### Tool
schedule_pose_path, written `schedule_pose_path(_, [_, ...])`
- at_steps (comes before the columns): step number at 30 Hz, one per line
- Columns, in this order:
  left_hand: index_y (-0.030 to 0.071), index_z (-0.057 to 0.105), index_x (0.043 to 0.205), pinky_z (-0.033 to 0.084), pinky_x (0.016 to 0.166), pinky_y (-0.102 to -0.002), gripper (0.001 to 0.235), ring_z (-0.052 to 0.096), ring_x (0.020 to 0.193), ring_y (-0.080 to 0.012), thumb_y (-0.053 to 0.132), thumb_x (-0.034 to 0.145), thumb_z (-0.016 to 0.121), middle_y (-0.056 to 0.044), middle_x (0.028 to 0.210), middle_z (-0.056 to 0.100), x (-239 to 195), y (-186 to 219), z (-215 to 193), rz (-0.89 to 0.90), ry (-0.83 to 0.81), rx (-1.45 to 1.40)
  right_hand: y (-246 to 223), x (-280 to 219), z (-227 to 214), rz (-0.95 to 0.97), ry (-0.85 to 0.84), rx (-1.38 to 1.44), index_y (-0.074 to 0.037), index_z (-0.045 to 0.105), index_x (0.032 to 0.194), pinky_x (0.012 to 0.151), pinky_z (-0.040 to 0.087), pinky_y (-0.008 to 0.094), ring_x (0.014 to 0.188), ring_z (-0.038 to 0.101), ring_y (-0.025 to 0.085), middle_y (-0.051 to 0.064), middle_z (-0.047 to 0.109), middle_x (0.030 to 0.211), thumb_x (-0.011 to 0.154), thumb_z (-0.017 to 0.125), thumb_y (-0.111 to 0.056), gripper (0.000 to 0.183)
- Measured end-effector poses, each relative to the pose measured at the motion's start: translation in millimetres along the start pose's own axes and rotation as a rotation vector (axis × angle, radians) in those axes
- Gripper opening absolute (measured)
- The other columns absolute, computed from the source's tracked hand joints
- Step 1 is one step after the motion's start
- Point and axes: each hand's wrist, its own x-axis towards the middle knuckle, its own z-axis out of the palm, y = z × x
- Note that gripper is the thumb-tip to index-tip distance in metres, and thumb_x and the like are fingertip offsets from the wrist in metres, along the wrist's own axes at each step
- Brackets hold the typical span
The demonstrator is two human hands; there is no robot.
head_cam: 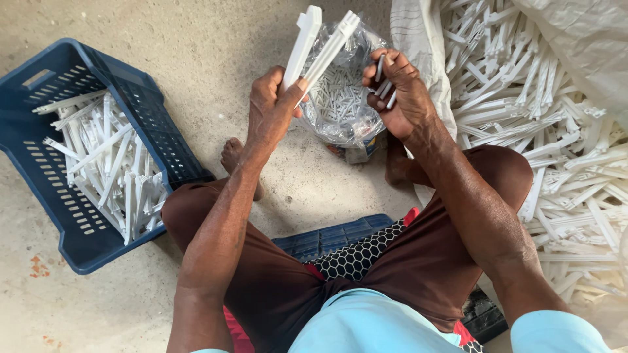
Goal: The person sits on the floor and assembles white plastic components by inserting small cylindrical pieces into larger forked pieces. The person repeatedly picks up parts from a nearby sack and places the assembled units into a blue basket.
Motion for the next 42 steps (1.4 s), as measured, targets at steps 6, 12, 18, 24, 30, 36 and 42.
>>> schedule_pose_path(6, [0.003,0.068,0.099,0.059,0.050,-0.026,0.038,0.067,0.058,-0.0070,0.040,0.098,0.066,-0.006,0.079,0.072,-3,-3,-8,0.027,-0.083,0.005,-7,4,-2,0.009,0.028,0.029,-0.015,0.062,0.105,0.047,0.038,0.020,0.058,0.053,0.005,0.006,0.073,0.092,0.100,0.074,-0.028,0.019])
schedule_pose_path(12, [0.006,0.069,0.091,0.054,0.049,-0.028,0.029,0.061,0.054,-0.0073,0.035,0.093,0.070,-0.005,0.074,0.071,-8,-3,-21,-0.027,-0.142,0.063,-22,5,-1,-0.252,0.040,-0.188,-0.005,0.068,0.096,0.042,0.035,0.019,0.051,0.049,0.003,0.011,0.074,0.090,0.101,0.077,-0.010,0.012])
schedule_pose_path(18, [0.006,0.067,0.085,0.055,0.050,-0.029,0.024,0.062,0.054,-0.0085,0.028,0.091,0.073,-0.006,0.069,0.067,-10,0,-26,-0.004,-0.141,0.125,-28,4,4,-0.372,0.017,-0.553,0.002,0.070,0.106,0.043,0.040,0.017,0.054,0.056,0.003,0.015,0.076,0.093,0.100,0.076,-0.002,0.010])
schedule_pose_path(24, [0.006,0.068,0.087,0.056,0.051,-0.029,0.021,0.065,0.056,-0.0084,0.026,0.091,0.073,-0.005,0.071,0.069,-11,1,-28,0.014,-0.157,0.138,-22,4,9,-0.305,-0.028,-0.535,0.004,0.071,0.105,0.040,0.035,0.016,0.051,0.052,0.001,0.015,0.075,0.089,0.098,0.076,-0.001,0.010])
schedule_pose_path(30, [0.006,0.070,0.089,0.057,0.050,-0.029,0.022,0.067,0.057,-0.0087,0.027,0.092,0.073,-0.006,0.070,0.068,-11,1,-27,0.061,-0.180,0.177,-22,3,9,-0.228,0.008,-0.485,0.005,0.071,0.103,0.040,0.035,0.016,0.050,0.051,0.001,0.013,0.075,0.089,0.098,0.073,0.004,0.006])
schedule_pose_path(36, [0.006,0.069,0.085,0.054,0.049,-0.029,0.024,0.066,0.056,-0.0095,0.028,0.093,0.075,-0.005,0.066,0.065,-11,1,-28,0.028,-0.172,0.204,-22,5,9,-0.159,-0.003,-0.461,0.004,0.071,0.103,0.040,0.035,0.017,0.049,0.049,0.001,0.010,0.072,0.084,0.097,0.074,0.003,0.006])
schedule_pose_path(42, [0.008,0.069,0.087,0.053,0.047,-0.028,0.022,0.066,0.057,-0.0082,0.028,0.094,0.075,-0.003,0.067,0.066,-10,-3,-27,0.076,-0.198,0.184,-18,8,5,-0.198,-0.019,-0.668,-0.002,0.065,0.099,0.039,0.036,0.020,0.050,0.047,0.003,0.003,0.063,0.074,0.098,0.079,-0.017,0.020])
